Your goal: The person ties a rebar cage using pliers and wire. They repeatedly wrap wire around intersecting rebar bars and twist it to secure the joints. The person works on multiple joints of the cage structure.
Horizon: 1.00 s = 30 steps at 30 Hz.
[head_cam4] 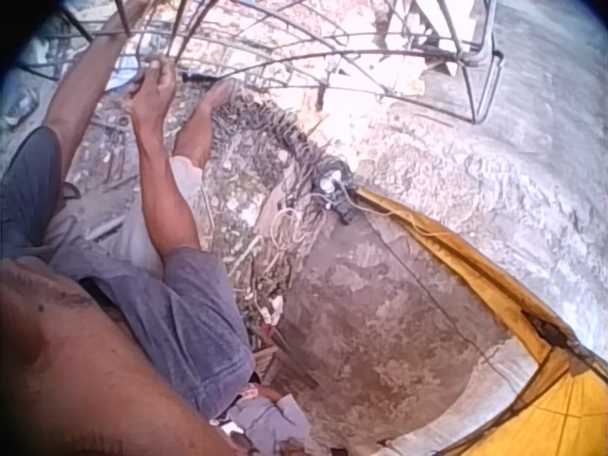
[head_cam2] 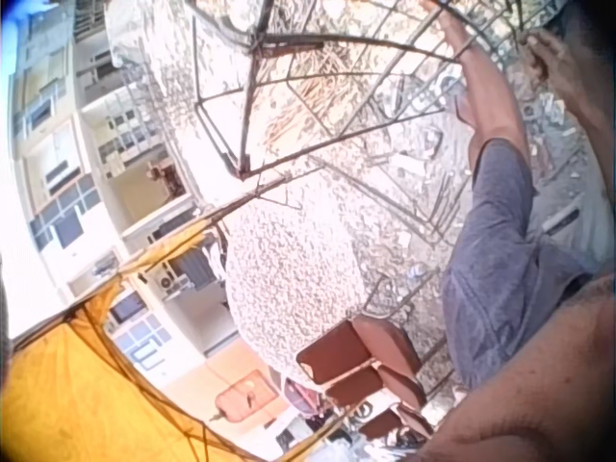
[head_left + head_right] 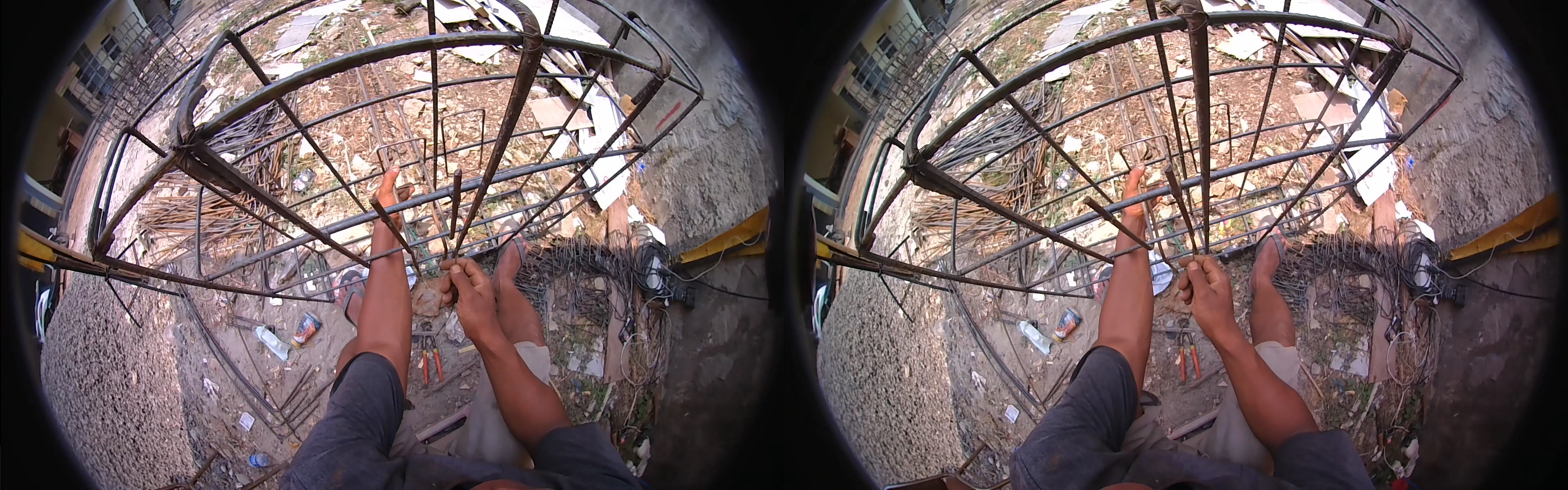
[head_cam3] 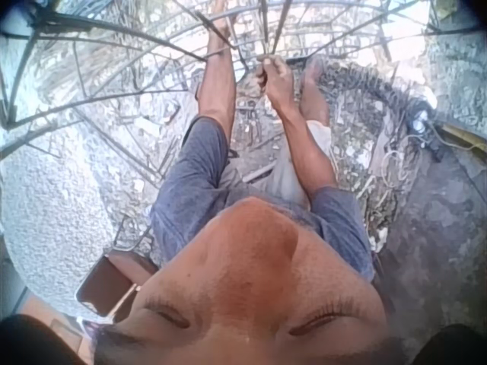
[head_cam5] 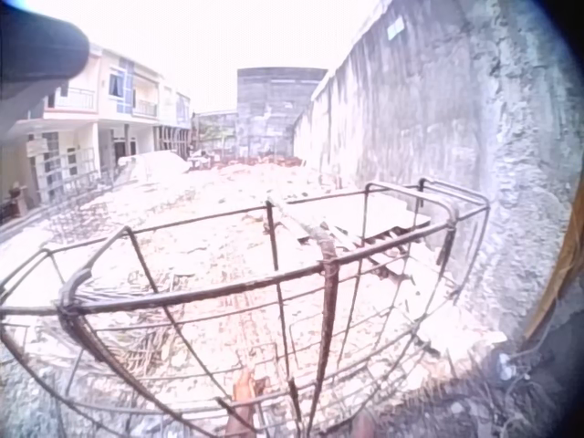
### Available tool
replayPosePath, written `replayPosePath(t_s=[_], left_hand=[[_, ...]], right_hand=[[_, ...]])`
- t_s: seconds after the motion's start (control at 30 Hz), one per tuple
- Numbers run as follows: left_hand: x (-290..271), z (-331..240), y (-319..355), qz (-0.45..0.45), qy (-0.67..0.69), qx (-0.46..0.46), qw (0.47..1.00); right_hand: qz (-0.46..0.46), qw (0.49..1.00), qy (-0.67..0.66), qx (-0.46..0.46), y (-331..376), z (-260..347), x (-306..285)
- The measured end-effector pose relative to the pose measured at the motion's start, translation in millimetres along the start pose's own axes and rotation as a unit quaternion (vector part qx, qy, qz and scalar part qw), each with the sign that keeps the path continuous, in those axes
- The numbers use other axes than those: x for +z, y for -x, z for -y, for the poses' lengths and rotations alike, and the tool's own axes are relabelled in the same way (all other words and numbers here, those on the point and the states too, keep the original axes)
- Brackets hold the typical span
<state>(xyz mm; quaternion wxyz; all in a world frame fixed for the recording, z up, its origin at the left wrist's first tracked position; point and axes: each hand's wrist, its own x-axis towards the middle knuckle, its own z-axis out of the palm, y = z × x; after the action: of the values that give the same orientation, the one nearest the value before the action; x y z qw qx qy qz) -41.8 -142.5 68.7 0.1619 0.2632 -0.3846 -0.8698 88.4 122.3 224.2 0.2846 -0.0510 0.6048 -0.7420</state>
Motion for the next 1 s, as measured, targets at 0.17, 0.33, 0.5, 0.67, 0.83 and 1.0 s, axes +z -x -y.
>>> replayPosePath(t_s=[0.17,0.33,0.5,0.67,0.83,1.0], left_hand=[[4.8,-2.4,7.0,-0.020,0.020,-0.003,1.000],[10.7,-6.1,10.1,-0.041,0.062,-0.003,0.997],[16.9,-3.2,10.5,-0.025,0.068,0.001,0.997],[15.4,3.4,10.5,-0.021,0.077,0.006,0.997],[3.6,6.7,13.3,-0.012,0.037,0.021,0.999],[-4.5,14.7,35.8,-0.066,0.007,0.104,0.992]], right_hand=[[0.006,1.000,-0.007,-0.004,-0.1,-1.2,-1.3],[0.007,1.000,0.004,-0.011,-2.0,-3.8,-3.2],[0.007,1.000,-0.005,-0.004,-1.6,-2.7,-6.9],[0.004,1.000,0.003,-0.014,-0.3,-3.1,-8.0],[-0.021,0.998,0.047,-0.038,-1.5,-10.7,-13.5],[-0.034,0.988,0.142,-0.053,0.5,-27.7,-23.1]])
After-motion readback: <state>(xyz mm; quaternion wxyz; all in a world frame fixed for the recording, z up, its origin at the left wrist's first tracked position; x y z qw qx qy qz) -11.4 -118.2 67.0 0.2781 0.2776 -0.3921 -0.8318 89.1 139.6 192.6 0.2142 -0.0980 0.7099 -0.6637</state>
